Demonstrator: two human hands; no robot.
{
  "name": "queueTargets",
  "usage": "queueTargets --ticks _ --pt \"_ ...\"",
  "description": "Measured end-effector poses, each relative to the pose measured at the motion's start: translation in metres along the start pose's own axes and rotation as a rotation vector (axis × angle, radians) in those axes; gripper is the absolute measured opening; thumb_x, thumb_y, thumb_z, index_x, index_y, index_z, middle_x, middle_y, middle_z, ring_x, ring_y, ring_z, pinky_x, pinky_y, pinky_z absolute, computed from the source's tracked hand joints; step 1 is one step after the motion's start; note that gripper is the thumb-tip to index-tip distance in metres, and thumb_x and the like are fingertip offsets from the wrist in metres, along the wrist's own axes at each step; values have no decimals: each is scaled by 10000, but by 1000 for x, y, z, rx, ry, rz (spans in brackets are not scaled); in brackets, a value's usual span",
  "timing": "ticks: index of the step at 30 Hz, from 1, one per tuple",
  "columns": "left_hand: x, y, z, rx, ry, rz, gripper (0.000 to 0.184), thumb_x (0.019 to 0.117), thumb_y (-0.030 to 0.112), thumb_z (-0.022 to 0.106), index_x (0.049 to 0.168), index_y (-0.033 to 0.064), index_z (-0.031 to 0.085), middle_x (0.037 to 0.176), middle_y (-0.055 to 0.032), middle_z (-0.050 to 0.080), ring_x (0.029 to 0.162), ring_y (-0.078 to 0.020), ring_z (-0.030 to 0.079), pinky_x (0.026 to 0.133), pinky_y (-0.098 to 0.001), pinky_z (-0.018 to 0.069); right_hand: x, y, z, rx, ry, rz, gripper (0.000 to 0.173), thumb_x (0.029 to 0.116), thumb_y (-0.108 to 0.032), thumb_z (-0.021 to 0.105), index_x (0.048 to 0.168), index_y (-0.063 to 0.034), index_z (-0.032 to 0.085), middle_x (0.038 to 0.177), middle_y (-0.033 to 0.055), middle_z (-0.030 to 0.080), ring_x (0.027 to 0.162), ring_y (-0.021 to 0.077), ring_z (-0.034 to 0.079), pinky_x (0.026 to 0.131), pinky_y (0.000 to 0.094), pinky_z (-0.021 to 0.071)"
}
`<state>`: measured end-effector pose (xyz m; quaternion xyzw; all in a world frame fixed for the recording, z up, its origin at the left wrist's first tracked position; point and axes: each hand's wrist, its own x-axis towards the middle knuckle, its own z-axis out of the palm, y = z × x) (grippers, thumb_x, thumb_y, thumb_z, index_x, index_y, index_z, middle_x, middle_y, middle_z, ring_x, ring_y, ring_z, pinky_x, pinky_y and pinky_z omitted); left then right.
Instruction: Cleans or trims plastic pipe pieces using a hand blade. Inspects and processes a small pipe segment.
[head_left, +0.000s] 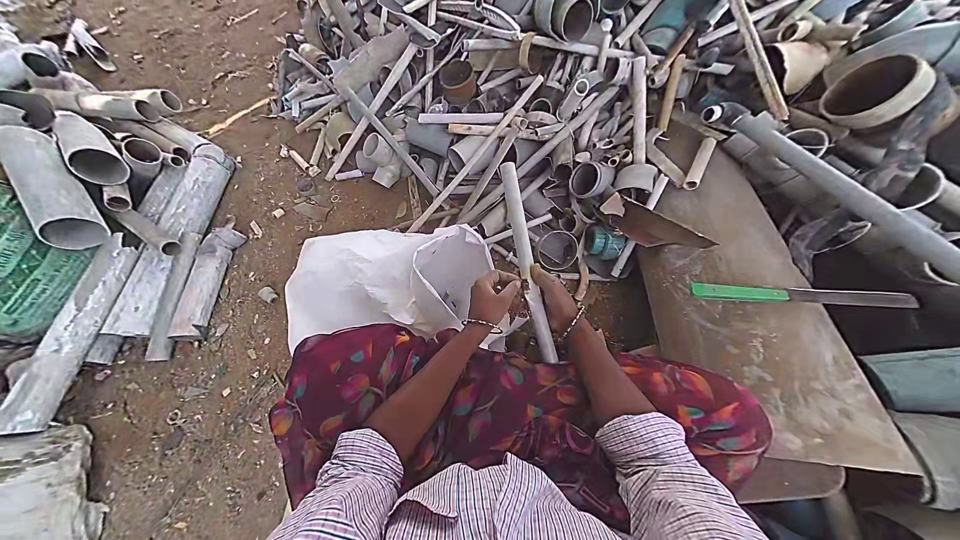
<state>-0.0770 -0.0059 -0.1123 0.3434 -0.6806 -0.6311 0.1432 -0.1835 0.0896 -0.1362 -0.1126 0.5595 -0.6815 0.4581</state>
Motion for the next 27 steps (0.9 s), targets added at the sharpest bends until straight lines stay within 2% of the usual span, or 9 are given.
queueTargets --ticks 3,6,10,13,18,21,24,25,27 --pt "3 -1 -8 217 39 257 187 957 41 690 1121 -49 673 1109 -191 679 828 -215 686 776 -357 581 3 -2 0 -35 24 -6 358 1131 -309 347 1051 -104 629 757 -16 639 597 35 602 554 198 530" --pt "7 -7 -13 408 -5 461 235 937 50 710 1155 -37 698 1202 -230 652 878 -291 703 771 -419 594 5 -3 1 -90 1 -32 329 1126 -295 372 980 -121 610 709 -37 597 574 29 575 551 196 516" --pt "11 -15 -15 498 -12 603 224 939 32 698 1157 -13 722 1174 -216 673 865 -316 711 757 -460 596 7 -2 1 -95 -12 -48 305 1123 -243 386 999 -97 622 710 -31 605 566 21 573 544 180 512" --pt "12 -19 -16 564 -4 705 171 944 33 678 1095 -13 744 1084 -207 707 876 -344 721 756 -502 589 6 0 3 -68 7 -23 285 1124 -212 380 1036 -82 618 722 -29 603 579 16 574 560 177 513" --pt "12 -23 -16 626 -23 691 195 992 61 599 1051 -36 757 1015 -213 740 933 -377 736 830 -520 578 3 -2 10 -90 56 30 279 1124 -175 378 996 -52 594 709 -27 572 564 20 549 546 176 491" --pt "10 -22 -16 588 -65 633 202 1000 57 583 1052 -50 746 1038 -212 740 955 -364 732 862 -515 565 0 -3 11 -83 67 34 277 1124 -179 378 998 -63 595 720 -37 573 575 11 549 554 172 487" --pt "10 -23 -14 542 -21 670 196 985 60 614 1080 -77 718 1049 -219 733 934 -352 733 841 -495 575 -2 -8 15 -40 98 61 276 1129 -224 376 997 -74 567 693 -24 560 539 30 546 514 178 487" --pt "10 -23 -14 546 -14 689 215 984 59 617 1117 -79 714 1068 -226 731 935 -358 734 836 -500 577 -3 -9 15 -39 98 67 275 1129 -237 377 1021 -74 570 704 -21 561 546 33 546 520 181 487" --pt "9 -24 -16 582 -22 729 205 987 56 611 1119 -54 724 1040 -223 724 901 -366 729 790 -512 578 -4 -7 16 -34 99 81 277 1126 -261 392 1072 -71 586 730 -13 571 568 37 555 537 186 492"
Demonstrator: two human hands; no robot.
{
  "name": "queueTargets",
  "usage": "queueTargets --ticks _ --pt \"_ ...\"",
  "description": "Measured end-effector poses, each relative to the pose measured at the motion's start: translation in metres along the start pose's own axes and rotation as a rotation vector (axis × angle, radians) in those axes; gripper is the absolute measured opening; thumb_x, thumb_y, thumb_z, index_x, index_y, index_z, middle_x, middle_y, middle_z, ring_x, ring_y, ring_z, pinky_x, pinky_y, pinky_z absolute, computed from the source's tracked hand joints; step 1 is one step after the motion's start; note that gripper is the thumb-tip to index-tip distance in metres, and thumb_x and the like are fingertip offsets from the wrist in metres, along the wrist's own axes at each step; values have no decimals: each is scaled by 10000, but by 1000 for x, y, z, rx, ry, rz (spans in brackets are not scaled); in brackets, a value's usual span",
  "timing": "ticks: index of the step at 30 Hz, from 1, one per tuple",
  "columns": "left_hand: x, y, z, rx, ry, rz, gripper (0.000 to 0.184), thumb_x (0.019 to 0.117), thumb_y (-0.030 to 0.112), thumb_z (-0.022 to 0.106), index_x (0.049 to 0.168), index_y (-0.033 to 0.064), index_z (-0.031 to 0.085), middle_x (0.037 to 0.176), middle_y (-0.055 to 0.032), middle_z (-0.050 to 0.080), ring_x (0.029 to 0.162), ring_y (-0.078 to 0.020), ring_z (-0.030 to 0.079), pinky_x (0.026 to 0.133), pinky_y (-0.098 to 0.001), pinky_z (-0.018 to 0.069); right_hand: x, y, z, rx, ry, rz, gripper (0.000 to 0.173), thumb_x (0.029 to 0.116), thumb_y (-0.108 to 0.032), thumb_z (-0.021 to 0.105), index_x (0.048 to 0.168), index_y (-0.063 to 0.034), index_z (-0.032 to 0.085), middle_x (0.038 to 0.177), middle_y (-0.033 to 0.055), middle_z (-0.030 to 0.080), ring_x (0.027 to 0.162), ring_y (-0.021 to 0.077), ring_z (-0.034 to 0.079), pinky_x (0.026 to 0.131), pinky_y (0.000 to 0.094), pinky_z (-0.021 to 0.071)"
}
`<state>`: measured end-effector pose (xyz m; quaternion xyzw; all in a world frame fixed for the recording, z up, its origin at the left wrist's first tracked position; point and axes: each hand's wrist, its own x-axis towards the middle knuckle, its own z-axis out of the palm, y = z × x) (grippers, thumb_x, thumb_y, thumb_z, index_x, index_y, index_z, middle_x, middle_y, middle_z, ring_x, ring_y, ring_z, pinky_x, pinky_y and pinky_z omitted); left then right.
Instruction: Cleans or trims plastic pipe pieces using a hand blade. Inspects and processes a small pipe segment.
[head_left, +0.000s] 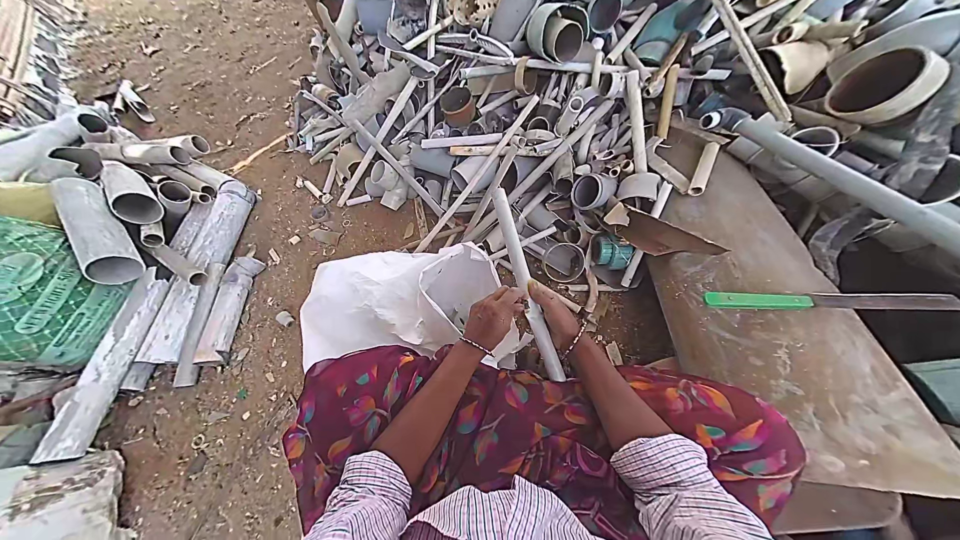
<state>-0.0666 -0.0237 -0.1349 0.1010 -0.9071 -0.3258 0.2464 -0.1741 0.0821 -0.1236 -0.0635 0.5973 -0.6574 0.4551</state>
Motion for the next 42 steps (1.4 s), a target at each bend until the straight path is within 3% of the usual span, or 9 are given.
queueTargets --ticks 5,9,14,18,23,29,33,38,42 --pt "-2 -3 4 61 1 46 185 986 35 599 1059 -34 754 957 -213 732 861 -372 737 763 -516 588 2 6 -5 23 -34 19 301 1131 -281 363 1081 -79 580 724 -18 572 565 34 557 537 187 498" --pt "-1 -3 6 11 -19 40 171 987 19 594 1051 -67 727 1055 -209 739 957 -352 741 845 -497 585 1 5 -5 40 -8 40 312 1129 -313 369 1104 -81 575 729 -3 566 557 55 553 530 205 501" --pt "1 -1 1 1 -59 -18 230 997 56 608 1176 -52 704 1128 -207 731 969 -360 734 843 -524 573 5 9 -7 13 -67 -9 342 1128 -331 348 1124 -88 588 761 -2 591 600 54 571 560 215 510" --pt "1 -4 3 8 -88 -48 220 1006 37 575 1139 -56 724 1047 -210 745 902 -364 738 815 -534 574 4 10 -8 40 -81 32 339 1129 -357 340 1120 -111 573 747 -12 572 585 54 555 539 205 490" --pt "-3 -8 11 -36 -55 -60 191 1015 52 547 1086 -59 686 834 -184 696 745 -347 700 692 -529 557 3 8 -6 28 -57 35 336 1122 -373 368 1070 -115 577 735 -7 567 577 57 554 538 208 492" --pt "-3 -5 8 -17 -88 -91 277 1018 40 554 1248 -60 671 954 -224 730 800 -376 722 752 -555 567 4 11 -6 38 -70 52 368 1114 -428 363 1122 -131 581 723 -17 566 545 48 543 501 194 478" --pt "-3 -4 10 4 -107 -84 251 1016 19 543 1196 -61 698 982 -226 739 823 -387 729 757 -561 566 7 15 -10 73 -67 65 326 1123 -368 364 1145 -115 568 746 -10 566 570 57 542 526 206 480" --pt "-4 -4 13 -6 -118 -95 224 1025 20 514 1138 -91 673 874 -229 705 806 -405 713 739 -575 557 4 12 -8 79 -57 58 332 1119 -385 372 1138 -118 569 772 -5 584 600 59 568 545 215 500" --pt "-4 -6 12 -37 -79 -68 290 1023 28 538 1276 -57 650 1046 -234 728 883 -390 730 785 -563 565 5 8 -5 56 -57 69 334 1119 -395 364 1125 -129 566 762 -7 572 573 61 554 514 210 487"
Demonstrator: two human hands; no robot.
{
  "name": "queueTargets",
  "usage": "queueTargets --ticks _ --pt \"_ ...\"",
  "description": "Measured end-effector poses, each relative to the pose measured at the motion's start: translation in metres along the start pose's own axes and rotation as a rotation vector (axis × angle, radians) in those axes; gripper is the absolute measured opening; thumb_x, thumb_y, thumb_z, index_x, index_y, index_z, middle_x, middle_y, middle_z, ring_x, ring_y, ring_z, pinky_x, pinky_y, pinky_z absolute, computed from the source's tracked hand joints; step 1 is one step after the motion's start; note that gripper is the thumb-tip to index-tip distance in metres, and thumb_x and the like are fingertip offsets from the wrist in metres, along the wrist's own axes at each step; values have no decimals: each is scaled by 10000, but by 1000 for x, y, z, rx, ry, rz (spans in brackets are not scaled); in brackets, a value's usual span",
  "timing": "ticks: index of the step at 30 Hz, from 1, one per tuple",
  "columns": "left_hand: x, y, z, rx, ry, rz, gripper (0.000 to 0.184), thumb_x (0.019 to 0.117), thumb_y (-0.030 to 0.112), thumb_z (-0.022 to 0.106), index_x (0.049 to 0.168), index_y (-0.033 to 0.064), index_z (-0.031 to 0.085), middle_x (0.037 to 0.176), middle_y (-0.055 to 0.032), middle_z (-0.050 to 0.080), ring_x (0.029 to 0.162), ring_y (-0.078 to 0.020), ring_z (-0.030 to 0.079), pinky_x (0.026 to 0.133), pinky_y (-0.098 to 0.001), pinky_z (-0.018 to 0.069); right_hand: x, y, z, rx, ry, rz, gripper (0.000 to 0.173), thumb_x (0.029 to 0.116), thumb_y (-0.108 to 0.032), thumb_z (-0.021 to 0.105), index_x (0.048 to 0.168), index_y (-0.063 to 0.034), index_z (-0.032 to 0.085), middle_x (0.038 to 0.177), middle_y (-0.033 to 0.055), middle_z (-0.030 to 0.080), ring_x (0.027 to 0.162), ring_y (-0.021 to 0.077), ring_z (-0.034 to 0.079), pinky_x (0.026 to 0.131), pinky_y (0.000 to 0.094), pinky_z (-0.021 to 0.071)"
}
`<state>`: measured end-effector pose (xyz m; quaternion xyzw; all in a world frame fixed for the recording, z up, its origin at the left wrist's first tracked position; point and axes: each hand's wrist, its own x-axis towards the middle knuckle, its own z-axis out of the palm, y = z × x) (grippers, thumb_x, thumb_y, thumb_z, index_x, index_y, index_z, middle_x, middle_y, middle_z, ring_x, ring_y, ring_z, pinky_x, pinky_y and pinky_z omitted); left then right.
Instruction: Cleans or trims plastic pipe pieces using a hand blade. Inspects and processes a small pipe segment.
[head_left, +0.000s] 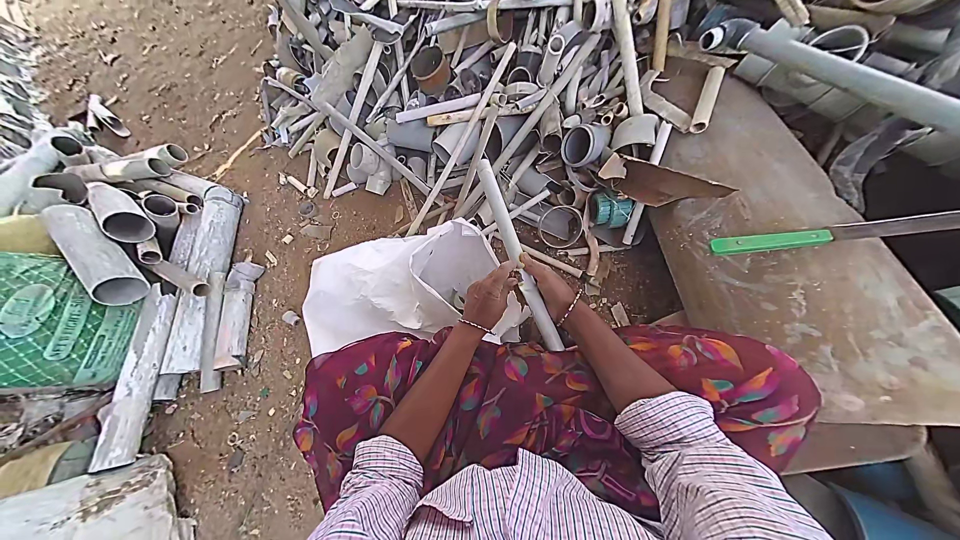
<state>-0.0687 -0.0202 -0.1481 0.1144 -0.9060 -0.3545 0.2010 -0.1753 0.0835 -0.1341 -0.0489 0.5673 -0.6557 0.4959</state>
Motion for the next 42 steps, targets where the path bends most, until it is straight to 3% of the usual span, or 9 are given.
queueTargets --ticks 8,12,15,18,20,23,27,36,42 --pt "-1 -2 4 77 -64 25 232 989 -45 536 1139 -68 711 1080 -240 730 960 -413 729 812 -569 565 4 5 -4 -56 28 -1 335 1121 -366 377 1138 -91 568 768 -10 555 581 49 538 527 206 478" --pt "1 -4 7 -25 -62 -79 207 1021 9 513 1119 -70 679 967 -226 706 863 -381 709 794 -558 554 6 5 -2 -22 72 -16 310 1111 -350 424 1146 -85 580 803 -8 575 629 46 557 567 210 491" --pt "5 4 4 -97 -66 -301 247 1063 50 479 1195 -60 657 1038 -218 723 902 -339 726 871 -501 571 16 9 -3 -140 193 -107 293 1089 -305 505 1129 -36 611 839 19 587 679 57 558 638 238 499" --pt "13 12 -1 -223 -138 -564 282 1080 128 509 1259 -34 657 1107 -193 728 947 -276 732 910 -437 573 26 18 -12 -406 281 -207 359 1057 -318 581 1143 23 651 894 134 629 765 205 577 757 436 488" --pt "15 14 0 -321 -164 -656 283 1057 159 579 1247 -30 669 1084 -178 732 902 -231 729 877 -408 579 23 20 -11 -510 264 -228 387 1041 -376 600 1128 -2 653 865 137 631 747 235 588 734 472 491" --pt "14 14 2 -436 -125 -697 213 1019 103 629 1126 -66 703 926 -156 741 769 -160 713 800 -357 588 15 23 -7 -588 192 -258 401 1046 -436 569 1088 -42 633 765 114 584 633 223 551 612 442 475" --pt "14 13 -1 -501 -65 -735 169 1006 49 613 1053 -82 709 831 -135 731 687 -125 692 735 -313 590 21 19 -5 -545 129 -270 326 1064 -313 561 1102 -3 655 806 94 614 696 178 573 702 417 492" --pt "13 14 -1 -456 -31 -725 178 1020 61 581 1053 -65 702 841 -136 726 692 -146 694 733 -336 590 23 18 -3 -249 44 -268 266 1092 -242 496 984 -32 618 727 -5 580 604 46 568 607 231 523" --pt "15 8 1 -532 -43 -757 219 1021 113 599 1061 -78 699 878 -164 734 740 -183 721 763 -373 603 29 22 -7 -300 61 -282 278 1087 -238 512 996 -8 639 754 30 599 641 79 582 648 284 534"
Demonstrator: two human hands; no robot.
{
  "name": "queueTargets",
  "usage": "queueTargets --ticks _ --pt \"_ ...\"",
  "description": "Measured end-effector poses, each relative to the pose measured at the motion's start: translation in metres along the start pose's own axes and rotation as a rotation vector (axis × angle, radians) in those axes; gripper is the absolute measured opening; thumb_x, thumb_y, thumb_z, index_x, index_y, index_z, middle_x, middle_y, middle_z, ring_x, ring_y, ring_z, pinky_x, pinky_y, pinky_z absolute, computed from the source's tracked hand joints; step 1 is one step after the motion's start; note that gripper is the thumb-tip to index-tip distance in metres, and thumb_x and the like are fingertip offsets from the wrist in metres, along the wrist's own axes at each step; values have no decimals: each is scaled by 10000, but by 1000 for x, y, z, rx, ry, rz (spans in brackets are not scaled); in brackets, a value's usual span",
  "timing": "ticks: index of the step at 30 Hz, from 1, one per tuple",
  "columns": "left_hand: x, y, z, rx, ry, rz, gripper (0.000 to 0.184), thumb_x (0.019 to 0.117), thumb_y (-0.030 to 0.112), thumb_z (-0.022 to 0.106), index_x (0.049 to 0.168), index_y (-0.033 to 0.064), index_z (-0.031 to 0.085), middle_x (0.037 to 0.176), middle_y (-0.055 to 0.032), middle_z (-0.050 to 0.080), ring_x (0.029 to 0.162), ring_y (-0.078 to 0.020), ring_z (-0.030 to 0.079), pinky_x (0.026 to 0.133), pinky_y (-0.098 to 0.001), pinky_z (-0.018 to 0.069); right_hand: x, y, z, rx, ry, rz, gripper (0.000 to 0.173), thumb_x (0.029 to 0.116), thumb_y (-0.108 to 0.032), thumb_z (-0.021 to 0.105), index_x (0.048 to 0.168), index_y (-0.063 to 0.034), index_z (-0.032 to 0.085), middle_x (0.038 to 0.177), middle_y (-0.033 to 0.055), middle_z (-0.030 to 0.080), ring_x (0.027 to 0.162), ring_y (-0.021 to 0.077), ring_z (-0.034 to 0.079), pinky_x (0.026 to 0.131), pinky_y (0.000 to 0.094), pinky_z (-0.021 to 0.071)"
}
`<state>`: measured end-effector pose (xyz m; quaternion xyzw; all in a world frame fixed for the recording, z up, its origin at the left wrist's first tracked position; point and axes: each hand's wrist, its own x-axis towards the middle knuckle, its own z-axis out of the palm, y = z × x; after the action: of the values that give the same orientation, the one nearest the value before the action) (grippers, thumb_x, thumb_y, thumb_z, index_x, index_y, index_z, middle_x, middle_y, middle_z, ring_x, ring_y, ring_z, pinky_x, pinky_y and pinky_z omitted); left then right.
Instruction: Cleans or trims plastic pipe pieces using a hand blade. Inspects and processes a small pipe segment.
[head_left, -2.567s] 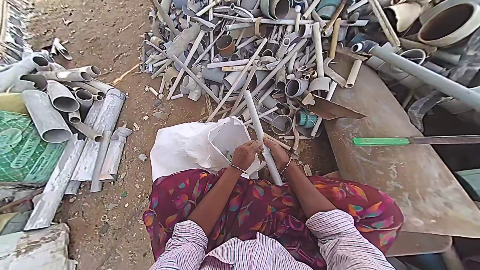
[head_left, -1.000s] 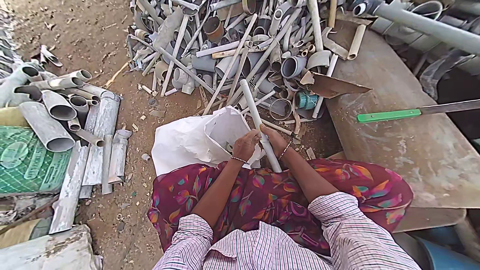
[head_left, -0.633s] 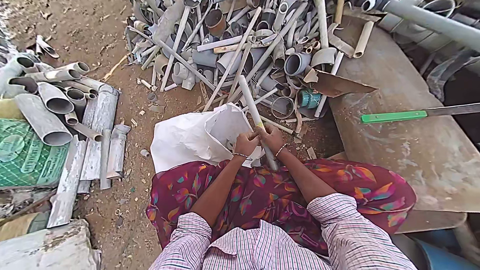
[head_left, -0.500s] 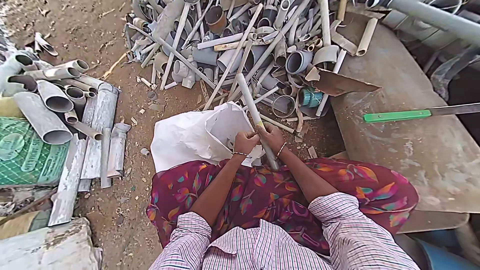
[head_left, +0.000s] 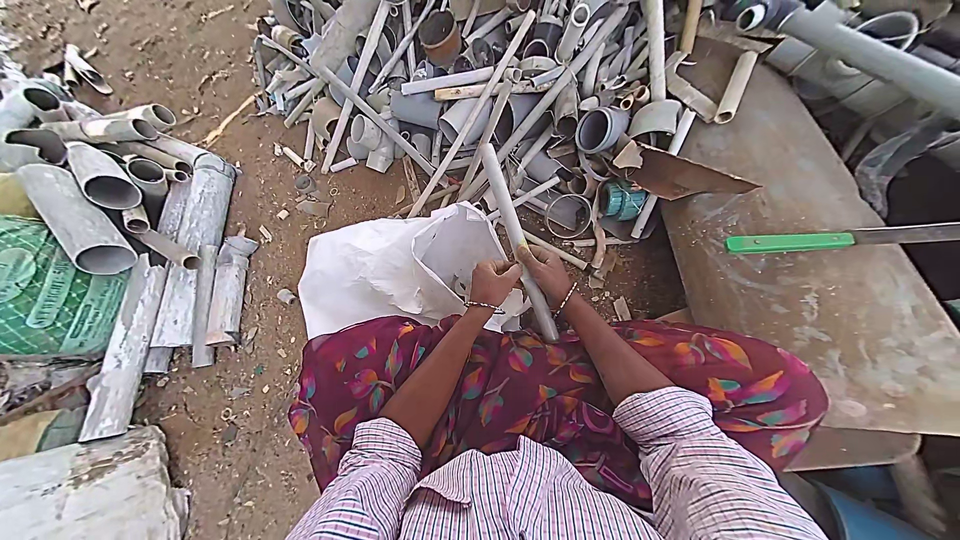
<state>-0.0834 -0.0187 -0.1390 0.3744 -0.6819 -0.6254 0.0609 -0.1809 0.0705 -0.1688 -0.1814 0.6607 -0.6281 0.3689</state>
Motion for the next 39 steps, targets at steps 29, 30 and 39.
queueTargets --ticks 29,30,39 --pt "-5 13 -8 -76 21 -78 269 1073 159 520 1115 -67 660 930 -151 702 730 -160 685 724 -330 573 -4 -14 7 -111 -58 -61 276 1083 -177 492 920 -3 630 704 -8 569 605 41 549 620 239 498" --pt "-5 14 -8 -67 16 -71 262 1069 151 524 1114 -69 660 932 -150 700 736 -156 685 732 -327 574 -3 -12 6 -127 -63 -64 278 1083 -183 493 929 1 634 711 -4 574 611 45 555 627 248 503" --pt "-4 11 -7 -20 26 -34 226 1041 77 511 1106 -71 670 909 -148 710 736 -152 692 750 -325 578 -8 -19 7 -36 -86 -42 264 1091 -164 469 966 6 628 729 -5 595 617 36 574 626 225 516"
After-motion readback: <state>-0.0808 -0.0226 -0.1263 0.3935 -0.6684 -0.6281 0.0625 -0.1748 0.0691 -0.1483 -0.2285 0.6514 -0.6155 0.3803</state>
